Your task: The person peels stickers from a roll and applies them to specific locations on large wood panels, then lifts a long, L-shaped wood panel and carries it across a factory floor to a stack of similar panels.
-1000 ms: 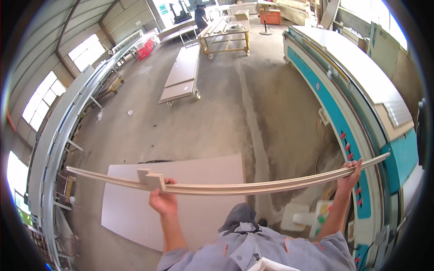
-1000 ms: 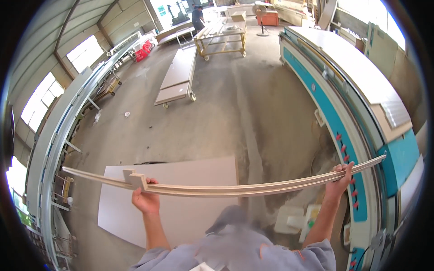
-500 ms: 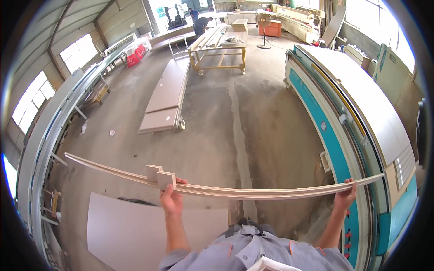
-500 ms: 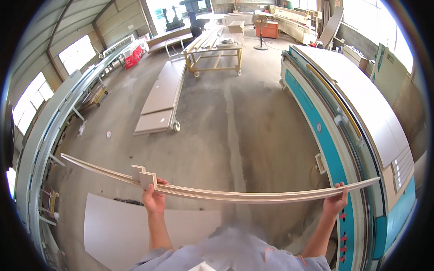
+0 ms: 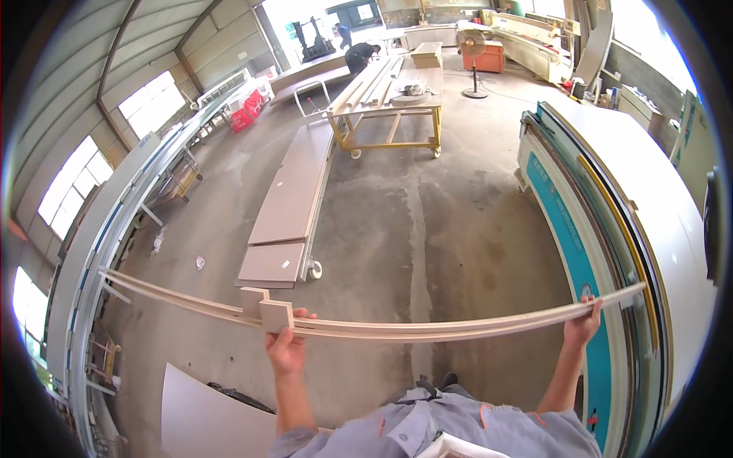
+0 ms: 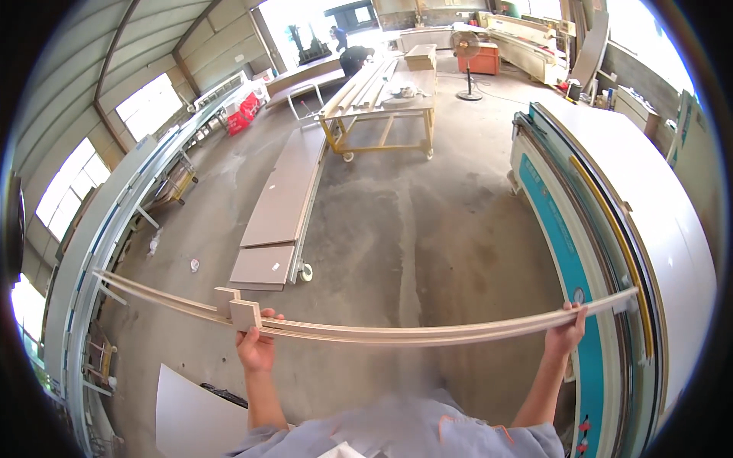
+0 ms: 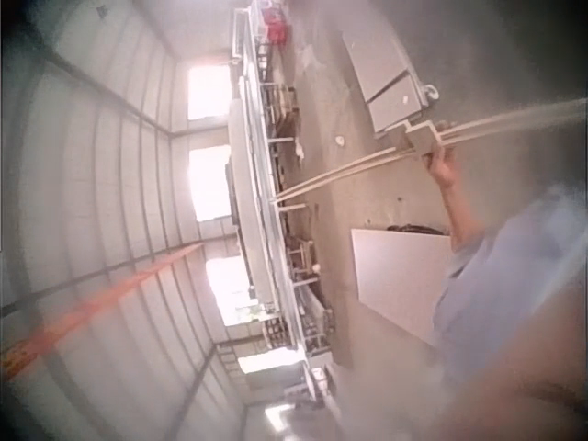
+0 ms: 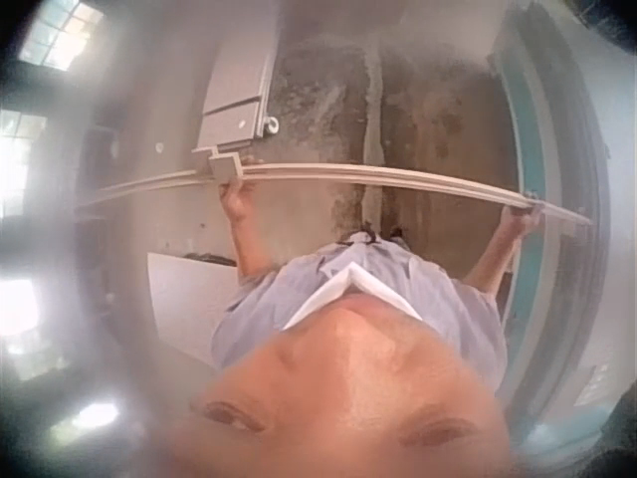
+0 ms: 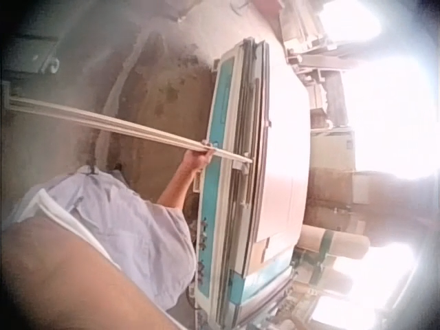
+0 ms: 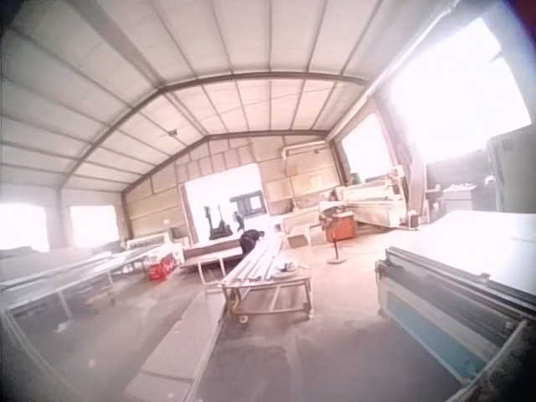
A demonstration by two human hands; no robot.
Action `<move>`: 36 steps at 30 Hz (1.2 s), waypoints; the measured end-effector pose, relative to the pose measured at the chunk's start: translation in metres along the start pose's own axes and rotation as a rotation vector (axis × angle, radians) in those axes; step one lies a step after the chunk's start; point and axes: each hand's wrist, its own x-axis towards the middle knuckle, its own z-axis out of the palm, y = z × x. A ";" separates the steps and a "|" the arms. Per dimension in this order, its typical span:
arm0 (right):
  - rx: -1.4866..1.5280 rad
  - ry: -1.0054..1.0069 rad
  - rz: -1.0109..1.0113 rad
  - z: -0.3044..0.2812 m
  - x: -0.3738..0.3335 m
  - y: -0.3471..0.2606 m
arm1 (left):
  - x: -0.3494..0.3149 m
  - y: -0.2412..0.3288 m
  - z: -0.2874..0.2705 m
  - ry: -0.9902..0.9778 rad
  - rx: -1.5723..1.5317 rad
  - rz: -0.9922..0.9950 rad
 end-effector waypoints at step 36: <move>-0.115 -0.460 0.071 0.337 1.203 0.547 | 1.141 -0.609 0.371 -0.156 0.007 0.178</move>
